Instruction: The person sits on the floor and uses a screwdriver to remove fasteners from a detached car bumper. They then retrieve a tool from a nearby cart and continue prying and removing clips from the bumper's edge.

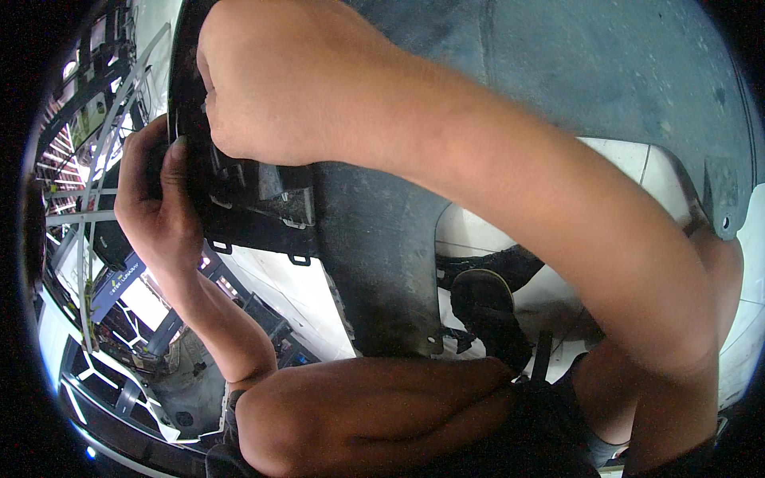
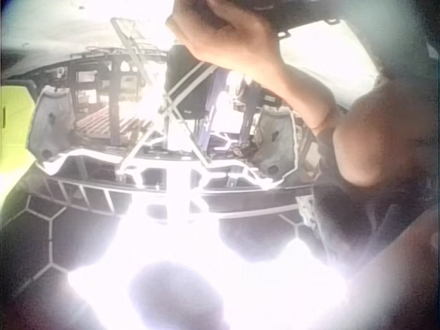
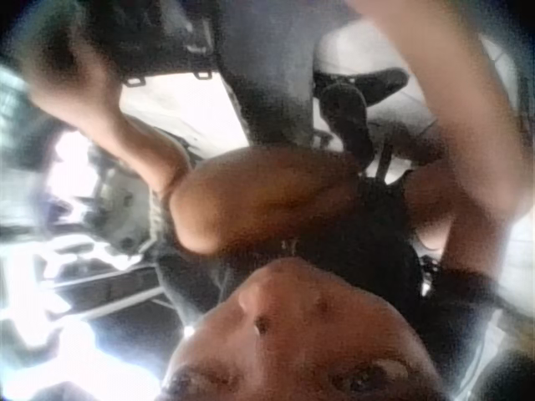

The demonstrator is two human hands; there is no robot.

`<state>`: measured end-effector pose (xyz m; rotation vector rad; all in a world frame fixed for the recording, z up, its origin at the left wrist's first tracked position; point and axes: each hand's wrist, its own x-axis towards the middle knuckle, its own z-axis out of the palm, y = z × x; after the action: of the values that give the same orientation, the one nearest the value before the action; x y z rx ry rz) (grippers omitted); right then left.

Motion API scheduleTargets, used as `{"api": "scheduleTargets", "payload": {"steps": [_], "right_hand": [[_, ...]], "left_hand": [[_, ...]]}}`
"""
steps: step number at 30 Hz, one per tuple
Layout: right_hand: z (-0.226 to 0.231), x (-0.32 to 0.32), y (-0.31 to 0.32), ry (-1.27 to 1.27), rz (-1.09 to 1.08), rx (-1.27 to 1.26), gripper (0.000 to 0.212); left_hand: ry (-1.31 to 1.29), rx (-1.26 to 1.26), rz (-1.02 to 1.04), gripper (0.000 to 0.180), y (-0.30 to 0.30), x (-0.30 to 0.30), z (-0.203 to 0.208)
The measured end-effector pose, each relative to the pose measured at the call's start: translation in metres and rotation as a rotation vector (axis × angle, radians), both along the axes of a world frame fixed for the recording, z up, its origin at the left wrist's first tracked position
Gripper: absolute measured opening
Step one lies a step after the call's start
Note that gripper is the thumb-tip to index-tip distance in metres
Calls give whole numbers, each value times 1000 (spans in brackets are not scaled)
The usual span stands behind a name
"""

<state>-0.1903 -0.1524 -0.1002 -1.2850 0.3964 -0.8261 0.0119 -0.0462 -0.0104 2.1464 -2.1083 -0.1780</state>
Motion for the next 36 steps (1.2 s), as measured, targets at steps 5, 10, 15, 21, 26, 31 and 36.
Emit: {"api": "scheduleTargets", "payload": {"steps": [5, 10, 15, 21, 26, 31, 36], "right_hand": [[-20, 37, 43, 262, -352, -52, 25], [-11, 60, 68, 320, -353, 184, 33], [-9, 77, 80, 76, -382, 433, 34], [-6, 96, 90, 28, -562, 452, 31], [-3, 94, 88, -54, -553, 603, 29], [-2, 91, 88, -74, -528, 596, 27], [-3, 86, 85, -6, -531, 432, 24]], "left_hand": [[188, 13, 148, 16, 2, -2, -6], [147, 78, 239, 17, 2, -20, 9], [464, 109, 227, 21, 1, -23, 23], [238, -1, 174, 22, 9, -16, 8], [166, 29, 154, 24, 9, -31, 14], [107, 20, 110, 25, 3, -35, 11], [199, -3, 212, 28, 0, -28, 14]]}}
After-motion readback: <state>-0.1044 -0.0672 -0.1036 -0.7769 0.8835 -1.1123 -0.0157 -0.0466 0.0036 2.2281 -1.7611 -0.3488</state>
